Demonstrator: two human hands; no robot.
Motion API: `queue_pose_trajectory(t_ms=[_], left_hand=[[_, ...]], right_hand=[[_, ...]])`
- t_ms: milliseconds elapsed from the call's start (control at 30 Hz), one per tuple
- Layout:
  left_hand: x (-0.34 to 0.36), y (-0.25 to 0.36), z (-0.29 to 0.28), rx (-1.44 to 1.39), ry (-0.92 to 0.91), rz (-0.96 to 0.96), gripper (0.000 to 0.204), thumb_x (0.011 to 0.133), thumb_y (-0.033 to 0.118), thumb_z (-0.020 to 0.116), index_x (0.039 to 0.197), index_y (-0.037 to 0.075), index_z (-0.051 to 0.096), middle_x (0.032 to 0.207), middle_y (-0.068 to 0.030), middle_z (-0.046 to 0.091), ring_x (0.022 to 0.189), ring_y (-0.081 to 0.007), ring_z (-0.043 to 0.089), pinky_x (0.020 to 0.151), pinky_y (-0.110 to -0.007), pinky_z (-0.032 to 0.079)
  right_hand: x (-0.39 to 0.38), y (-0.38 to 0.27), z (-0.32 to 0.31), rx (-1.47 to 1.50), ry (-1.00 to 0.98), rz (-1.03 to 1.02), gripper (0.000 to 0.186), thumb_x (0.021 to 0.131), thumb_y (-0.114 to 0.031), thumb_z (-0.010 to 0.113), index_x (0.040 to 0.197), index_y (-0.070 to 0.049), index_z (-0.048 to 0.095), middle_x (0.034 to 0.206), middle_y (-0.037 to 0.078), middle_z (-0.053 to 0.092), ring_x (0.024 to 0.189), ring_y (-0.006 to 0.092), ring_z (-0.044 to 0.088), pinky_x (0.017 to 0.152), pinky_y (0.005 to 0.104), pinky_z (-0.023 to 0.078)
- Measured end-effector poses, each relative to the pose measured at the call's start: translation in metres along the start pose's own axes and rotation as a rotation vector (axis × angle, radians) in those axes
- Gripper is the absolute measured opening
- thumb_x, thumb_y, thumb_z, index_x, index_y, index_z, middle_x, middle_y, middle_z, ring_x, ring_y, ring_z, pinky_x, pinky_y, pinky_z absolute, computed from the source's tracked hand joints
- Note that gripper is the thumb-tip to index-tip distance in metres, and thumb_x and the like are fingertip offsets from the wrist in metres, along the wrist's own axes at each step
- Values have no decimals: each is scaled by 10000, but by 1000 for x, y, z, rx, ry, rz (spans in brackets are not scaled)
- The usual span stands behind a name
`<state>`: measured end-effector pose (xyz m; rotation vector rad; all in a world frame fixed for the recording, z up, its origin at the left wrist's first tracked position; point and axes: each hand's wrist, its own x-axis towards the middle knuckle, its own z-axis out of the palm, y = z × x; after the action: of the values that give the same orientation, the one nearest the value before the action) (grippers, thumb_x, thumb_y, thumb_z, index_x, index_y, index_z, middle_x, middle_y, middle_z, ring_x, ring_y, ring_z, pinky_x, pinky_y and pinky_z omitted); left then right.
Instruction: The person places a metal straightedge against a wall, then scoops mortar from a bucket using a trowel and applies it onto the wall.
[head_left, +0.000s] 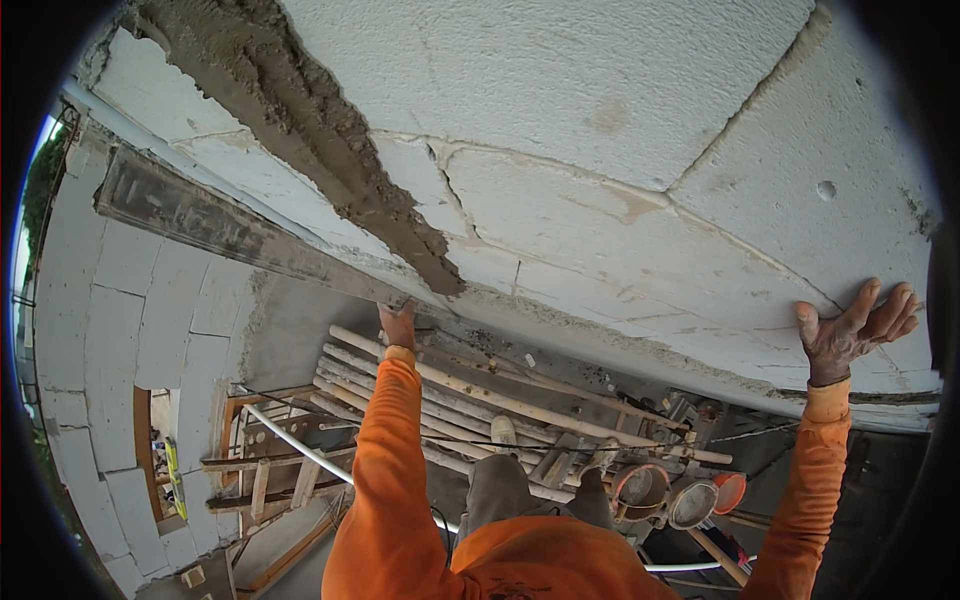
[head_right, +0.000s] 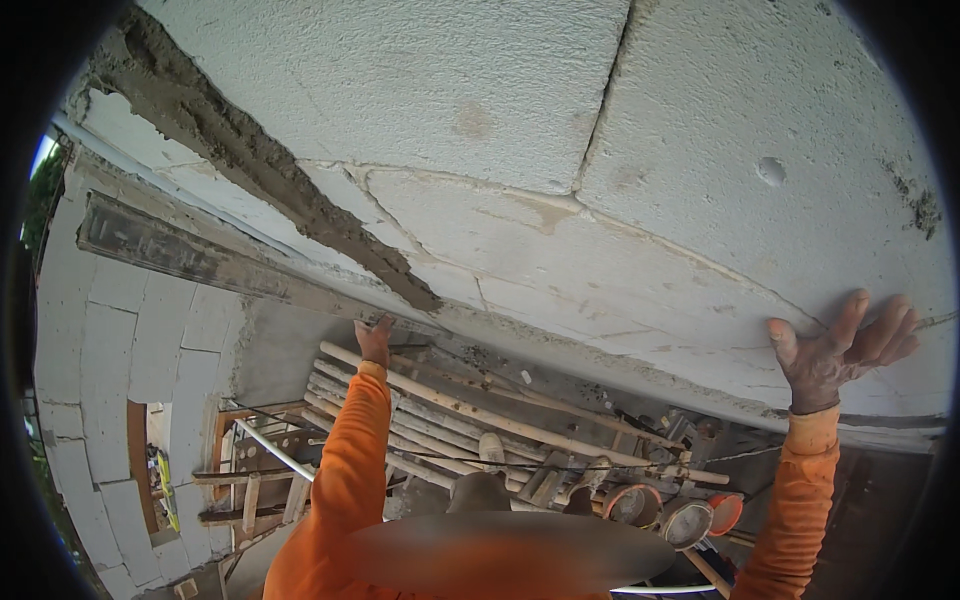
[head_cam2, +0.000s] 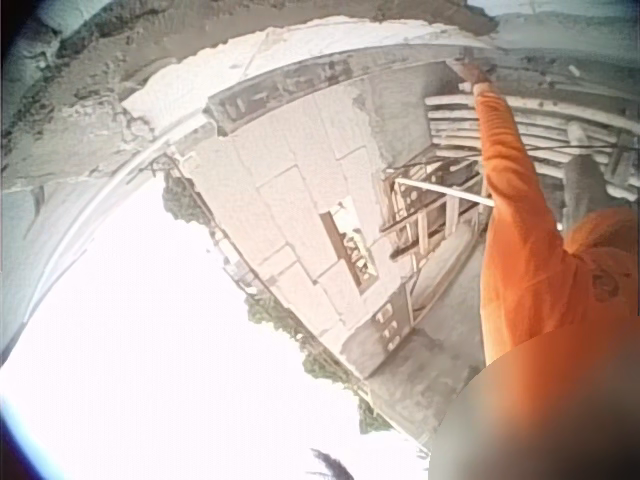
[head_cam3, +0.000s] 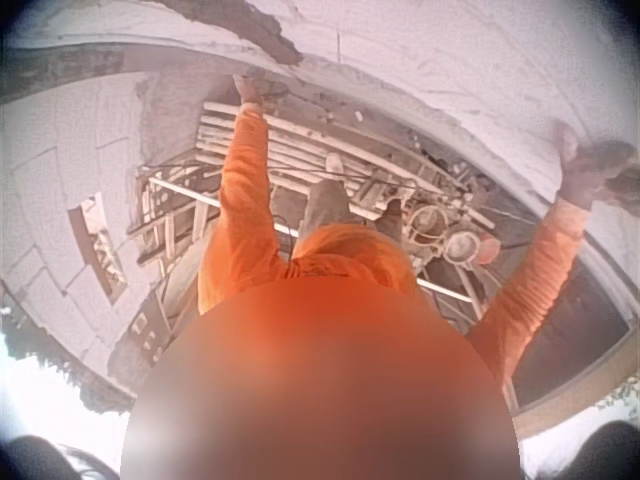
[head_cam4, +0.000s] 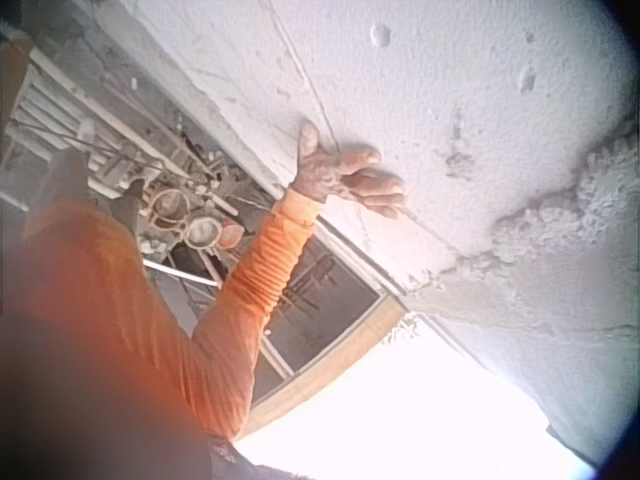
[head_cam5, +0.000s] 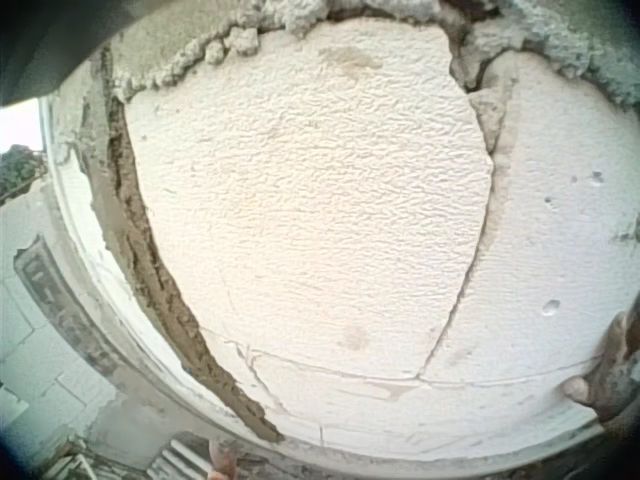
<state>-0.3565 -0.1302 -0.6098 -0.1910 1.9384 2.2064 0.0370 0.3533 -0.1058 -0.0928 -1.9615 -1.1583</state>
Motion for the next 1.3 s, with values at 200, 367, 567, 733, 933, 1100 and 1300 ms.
queue_pose_trajectory(t_ms=[200,367,567,733,933,1100,1300], left_hand=[[15,-5,17,137,70,-26,927,847,63,808,1596,11,263,1531,-157,435,1225,-292,554,930,-427,501],[17,-4,35,102,120,6,521,779,41,820,1192,-26,510,1124,-113,546,1016,-228,503,948,-337,431],[21,-2,32,-143,101,-72,445,770,45,821,1024,50,455,935,-26,401,852,-174,400,786,-322,413],[10,7,38,37,80,-58,461,799,36,817,1021,116,421,975,-15,463,805,-139,457,718,-328,450],[-10,18,53,-32,87,-72,477,801,2,805,1082,95,431,965,-6,371,834,-141,413,709,-323,414],[-10,31,58,-79,97,-97,463,811,0,801,1081,86,434,985,-22,424,862,-149,480,756,-318,456],[-16,48,57,-92,85,-81,453,842,1,788,1102,85,427,981,-18,460,881,-147,522,800,-330,503]], right_hand=[[-3,2,2,-20,-4,-12,1024,912,-864,423,1610,-126,298,1636,253,249,1552,456,180,1229,666,99],[0,3,1,-26,3,-29,1014,919,-863,407,1608,-127,291,1621,278,273,1549,458,186,1225,665,114],[8,0,0,-14,17,-55,984,965,-809,398,1605,-68,311,1642,221,250,1564,390,177,1241,618,147],[9,-1,0,-5,29,-58,977,968,-805,399,1602,-66,320,1647,218,251,1565,389,177,1239,618,153],[9,-2,0,-5,37,-53,969,972,-803,393,1596,-65,330,1632,223,271,1557,393,192,1239,624,153],[10,-3,0,-17,36,-43,962,972,-802,390,1590,-67,336,1630,221,271,1555,396,190,1238,631,155],[9,-1,2,-5,47,-66,960,972,-802,390,1586,-66,342,1632,223,266,1552,392,196,1231,625,177]])
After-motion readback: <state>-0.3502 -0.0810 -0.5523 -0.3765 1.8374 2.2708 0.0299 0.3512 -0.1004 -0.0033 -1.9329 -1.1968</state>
